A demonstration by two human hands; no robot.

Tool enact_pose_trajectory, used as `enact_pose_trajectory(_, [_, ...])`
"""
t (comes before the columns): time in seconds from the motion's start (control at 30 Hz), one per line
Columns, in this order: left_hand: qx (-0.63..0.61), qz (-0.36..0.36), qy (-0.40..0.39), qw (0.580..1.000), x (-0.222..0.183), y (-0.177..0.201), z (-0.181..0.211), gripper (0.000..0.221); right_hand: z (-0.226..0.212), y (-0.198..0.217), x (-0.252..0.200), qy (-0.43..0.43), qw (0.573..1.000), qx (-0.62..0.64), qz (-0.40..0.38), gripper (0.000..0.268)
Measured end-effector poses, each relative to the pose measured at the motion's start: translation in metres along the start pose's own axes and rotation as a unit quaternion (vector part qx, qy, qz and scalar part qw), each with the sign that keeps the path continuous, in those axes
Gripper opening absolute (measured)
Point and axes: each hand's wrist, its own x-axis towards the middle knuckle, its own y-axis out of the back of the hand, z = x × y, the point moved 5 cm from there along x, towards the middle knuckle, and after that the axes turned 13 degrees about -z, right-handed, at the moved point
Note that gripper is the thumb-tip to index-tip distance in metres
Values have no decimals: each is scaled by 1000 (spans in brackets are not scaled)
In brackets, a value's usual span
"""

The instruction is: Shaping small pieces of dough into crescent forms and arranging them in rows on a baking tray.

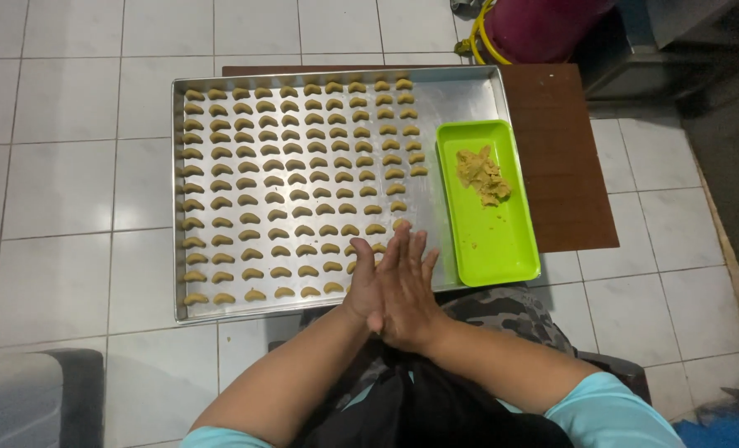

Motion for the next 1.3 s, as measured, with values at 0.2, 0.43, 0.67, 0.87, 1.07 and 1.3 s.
enact_pose_trajectory(0.2, [-10, -12, 22, 1000, 1, 12, -15, 116, 37, 61, 32, -92, 988, 22, 120, 94])
enact_pose_trajectory(0.43, [-29, -10, 34, 999, 6, 1, 2, 106, 3, 16, 11, -26, 1000, 9, 2, 126])
enact_pose_trajectory(0.67, [-60, 58, 63, 995, 4, 15, -14, 118, 20, 60, 32, -132, 990, 16, 40, 95])
enact_pose_trajectory(0.87, [-111, 87, 87, 986, 2, 8, -5, 113, 5, 32, 24, -102, 993, 9, -58, 118])
enact_pose_trajectory(1.07, [-185, -9, 75, 980, 6, 29, -21, 112, 26, 87, 35, -120, 986, 96, -62, 111])
enact_pose_trajectory(1.3, [-260, -42, 41, 964, 9, 46, -27, 107, 22, 106, 0, 91, 986, 93, 105, 44])
